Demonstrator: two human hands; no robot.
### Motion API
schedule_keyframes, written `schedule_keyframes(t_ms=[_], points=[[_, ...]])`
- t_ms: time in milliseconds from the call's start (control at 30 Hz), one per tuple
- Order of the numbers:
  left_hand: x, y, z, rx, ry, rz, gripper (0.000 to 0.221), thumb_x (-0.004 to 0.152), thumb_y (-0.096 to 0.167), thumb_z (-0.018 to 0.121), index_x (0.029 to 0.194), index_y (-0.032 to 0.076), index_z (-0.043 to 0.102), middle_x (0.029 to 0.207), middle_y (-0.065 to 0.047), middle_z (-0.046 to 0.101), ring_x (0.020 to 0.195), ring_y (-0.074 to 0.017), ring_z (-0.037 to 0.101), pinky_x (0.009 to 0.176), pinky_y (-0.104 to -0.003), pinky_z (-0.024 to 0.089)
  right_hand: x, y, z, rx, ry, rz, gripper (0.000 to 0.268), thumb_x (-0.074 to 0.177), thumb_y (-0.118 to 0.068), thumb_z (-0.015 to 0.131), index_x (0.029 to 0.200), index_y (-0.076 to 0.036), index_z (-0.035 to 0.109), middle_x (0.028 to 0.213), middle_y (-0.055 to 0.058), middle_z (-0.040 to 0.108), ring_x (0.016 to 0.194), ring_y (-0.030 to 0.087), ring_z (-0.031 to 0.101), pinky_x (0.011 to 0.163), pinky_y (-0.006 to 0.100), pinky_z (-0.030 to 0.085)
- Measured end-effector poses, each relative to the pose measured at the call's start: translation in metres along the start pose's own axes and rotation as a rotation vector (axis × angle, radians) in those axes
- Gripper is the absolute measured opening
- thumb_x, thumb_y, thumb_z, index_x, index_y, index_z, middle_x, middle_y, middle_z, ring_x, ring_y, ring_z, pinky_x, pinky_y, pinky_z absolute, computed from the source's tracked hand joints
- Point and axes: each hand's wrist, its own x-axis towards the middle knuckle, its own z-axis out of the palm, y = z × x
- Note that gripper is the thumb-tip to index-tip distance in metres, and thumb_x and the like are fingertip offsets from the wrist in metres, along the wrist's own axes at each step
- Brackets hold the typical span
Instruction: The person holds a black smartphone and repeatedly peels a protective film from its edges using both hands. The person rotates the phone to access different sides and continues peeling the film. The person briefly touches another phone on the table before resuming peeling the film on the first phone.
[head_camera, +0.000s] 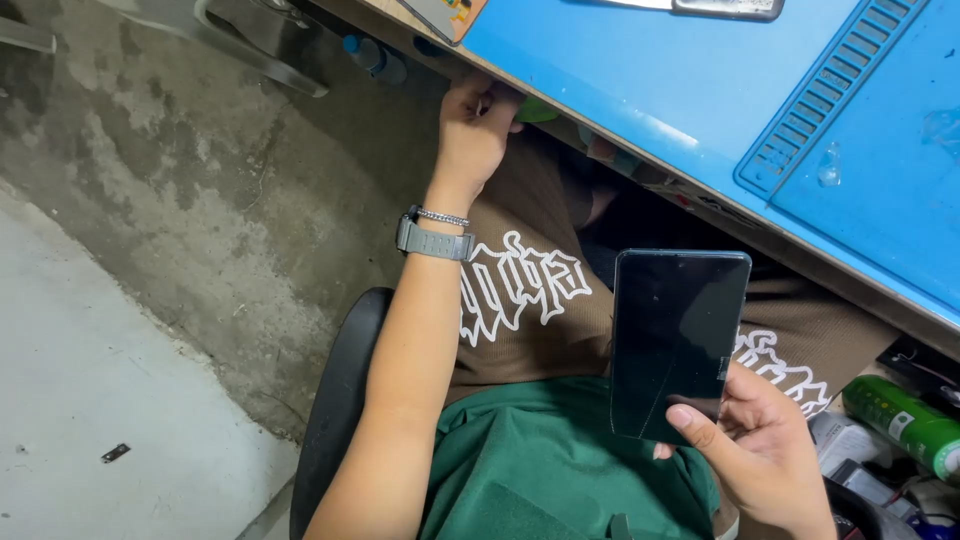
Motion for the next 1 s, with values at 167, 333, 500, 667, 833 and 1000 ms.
schedule_keyframes(t_ms=[167,333,500,667,833,1000], points=[[-0.004,0.019,0.007,0.036,0.008,0.062,0.007,0.088,0.01,0.064,0.087,0.008,0.07,0.08,-0.004,0.068,0.079,-0.0163,0.071,0.067,-0.032,0.069,0.0,0.005,-0.004,-0.043,0.028,0.019,0.037,0.083,0.0,0.072,0.12,0.008,0.07,0.085,0.018,0.08,0.051,0.026,0.075,0.052,0.032,0.065],[-0.011,0.022,0.021,-0.139,0.177,-0.06,0.008,0.086,0.002,0.064,0.091,0.005,0.069,0.086,-0.007,0.063,0.085,-0.0211,0.07,0.072,-0.042,0.073,0.0,0.005,-0.002,-0.023,0.035,0.027,0.04,0.083,0.001,0.071,0.122,0.009,0.068,0.087,0.02,0.08,0.053,0.027,0.074,0.053,0.035,0.067],[-0.032,0.033,0.034,-0.135,0.275,-0.068,0.01,0.083,0.007,0.067,0.085,-0.001,0.071,0.103,-0.014,0.053,0.093,-0.0254,0.066,0.078,-0.038,0.069,-0.001,0.007,-0.003,-0.023,0.049,0.033,0.037,0.083,0.001,0.072,0.119,0.009,0.069,0.084,0.02,0.081,0.052,0.027,0.074,0.053,0.033,0.065],[-0.038,0.007,0.035,-0.183,0.293,0.024,0.005,0.084,0.002,0.07,0.085,0.004,0.075,0.107,-0.008,0.057,0.099,-0.0212,0.064,0.084,-0.035,0.066,0.001,0.006,-0.006,-0.046,0.021,0.01,0.036,0.084,-0.001,0.072,0.119,0.008,0.07,0.086,0.018,0.081,0.053,0.025,0.075,0.054,0.032,0.066],[-0.037,0.005,0.034,-0.189,0.292,-0.004,0.004,0.083,0.005,0.074,0.083,0.007,0.077,0.107,-0.009,0.057,0.101,-0.0194,0.063,0.085,-0.035,0.066,0.002,0.005,-0.006,-0.056,0.013,-0.007,0.036,0.084,-0.002,0.072,0.119,0.007,0.07,0.085,0.017,0.081,0.053,0.024,0.076,0.054,0.031,0.067],[-0.037,0.008,0.037,-0.227,0.342,-0.101,0.008,0.08,0.006,0.073,0.085,0.007,0.079,0.107,-0.008,0.058,0.099,-0.0188,0.064,0.086,-0.034,0.063,0.005,0.002,-0.003,-0.046,0.004,0.004,0.038,0.085,-0.002,0.071,0.121,0.008,0.069,0.086,0.018,0.079,0.052,0.025,0.075,0.052,0.032,0.065]])
